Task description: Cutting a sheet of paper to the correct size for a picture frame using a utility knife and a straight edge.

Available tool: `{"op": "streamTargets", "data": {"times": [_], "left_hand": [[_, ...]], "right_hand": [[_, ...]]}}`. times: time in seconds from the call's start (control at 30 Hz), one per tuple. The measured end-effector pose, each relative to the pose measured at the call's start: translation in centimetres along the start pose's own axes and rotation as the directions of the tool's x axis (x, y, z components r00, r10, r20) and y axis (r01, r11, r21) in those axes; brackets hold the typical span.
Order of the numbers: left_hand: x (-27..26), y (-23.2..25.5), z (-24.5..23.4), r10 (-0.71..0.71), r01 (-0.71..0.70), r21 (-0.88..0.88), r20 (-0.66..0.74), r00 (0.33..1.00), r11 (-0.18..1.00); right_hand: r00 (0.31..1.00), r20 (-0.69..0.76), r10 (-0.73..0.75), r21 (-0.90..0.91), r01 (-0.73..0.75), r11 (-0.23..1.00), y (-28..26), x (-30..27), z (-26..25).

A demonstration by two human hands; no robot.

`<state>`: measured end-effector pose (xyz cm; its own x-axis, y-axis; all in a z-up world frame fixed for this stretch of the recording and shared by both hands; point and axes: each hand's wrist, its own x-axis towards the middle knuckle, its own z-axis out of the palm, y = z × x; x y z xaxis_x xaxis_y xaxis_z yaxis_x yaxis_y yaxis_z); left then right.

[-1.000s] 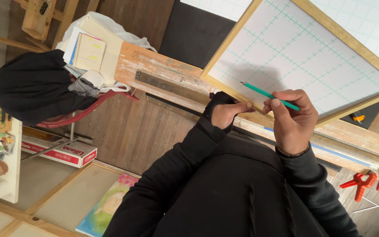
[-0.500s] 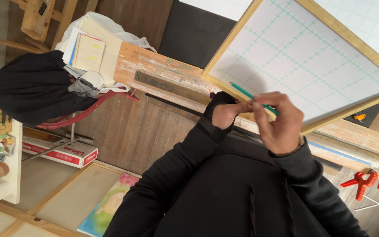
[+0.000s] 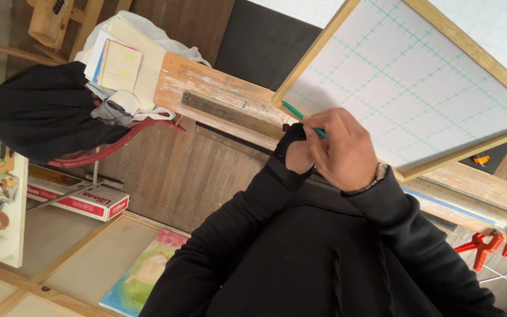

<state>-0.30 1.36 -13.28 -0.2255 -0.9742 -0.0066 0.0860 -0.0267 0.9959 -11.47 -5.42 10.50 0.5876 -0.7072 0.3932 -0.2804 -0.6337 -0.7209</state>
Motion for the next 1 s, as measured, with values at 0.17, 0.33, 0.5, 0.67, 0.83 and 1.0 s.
{"op": "streamTargets", "data": {"times": [0.17, 0.33, 0.5, 0.67, 0.83, 1.0], "left_hand": [[0.0, 0.5, 0.4, -0.028, 0.018, -0.142, -0.067, 0.997, 0.99], [0.0, 1.7, 0.2, 0.042, -0.026, 0.155, -0.103, 0.994, 0.988], [0.1, 5.2, -0.2, 0.013, -0.015, -0.013, -0.123, 0.992, 1.0], [0.2, 9.6, -0.4, 0.103, -0.052, 0.277, -0.172, 0.98, 0.96], [0.8, 13.6, -0.4, 0.115, -0.081, 0.145, -0.243, 0.963, 0.986], [0.8, 14.0, 0.2, -0.075, 0.023, -0.17, -0.307, 0.949, 0.985]], "right_hand": [[1.0, 0.016, -0.015, -0.023, 0.016, 1.0, 0.0, 0.4, 0.5], [0.999, 0.05, 0.006, -0.024, -0.005, 1.0, -0.2, 0.3, 0.1], [0.999, 0.047, 0.016, -0.035, -0.014, 0.999, 0.0, -0.6, -0.9], [0.999, 0.049, 0.018, -0.068, -0.014, 0.998, 0.8, -2.1, -1.9], [0.996, 0.055, 0.066, -0.039, -0.064, 0.997, 0.6, -2.6, -2.8], [0.988, 0.058, 0.14, -0.015, -0.14, 0.99, 0.8, -3.2, -3.4]]}}
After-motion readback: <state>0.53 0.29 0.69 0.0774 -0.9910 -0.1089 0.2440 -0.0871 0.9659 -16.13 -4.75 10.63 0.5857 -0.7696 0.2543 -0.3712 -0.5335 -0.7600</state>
